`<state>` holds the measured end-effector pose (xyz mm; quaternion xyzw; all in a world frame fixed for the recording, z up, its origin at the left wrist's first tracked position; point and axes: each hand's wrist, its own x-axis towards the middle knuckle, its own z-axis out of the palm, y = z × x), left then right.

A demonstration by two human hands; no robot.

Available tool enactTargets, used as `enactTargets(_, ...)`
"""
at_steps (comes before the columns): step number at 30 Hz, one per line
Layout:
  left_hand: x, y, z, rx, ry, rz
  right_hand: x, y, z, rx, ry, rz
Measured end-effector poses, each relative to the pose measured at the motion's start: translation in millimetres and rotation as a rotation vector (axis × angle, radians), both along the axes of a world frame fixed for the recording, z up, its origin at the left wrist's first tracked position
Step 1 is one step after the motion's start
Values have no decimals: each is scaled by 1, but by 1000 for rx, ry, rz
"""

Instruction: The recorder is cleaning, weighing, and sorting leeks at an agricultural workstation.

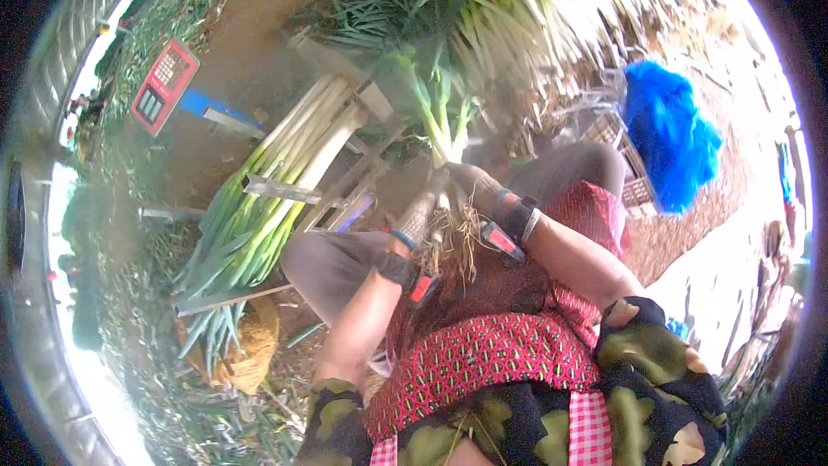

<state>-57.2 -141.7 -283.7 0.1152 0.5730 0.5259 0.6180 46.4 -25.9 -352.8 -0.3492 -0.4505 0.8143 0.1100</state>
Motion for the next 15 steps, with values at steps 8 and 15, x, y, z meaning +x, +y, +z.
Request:
enactTargets(8, 4, 0, -21, -261, -64, -25, 18, -1, 4, 673, -257, 286)
enactTargets(15, -21, -19, -44, -133, -364, 167, 19, 8, 36, 396, -360, -76)
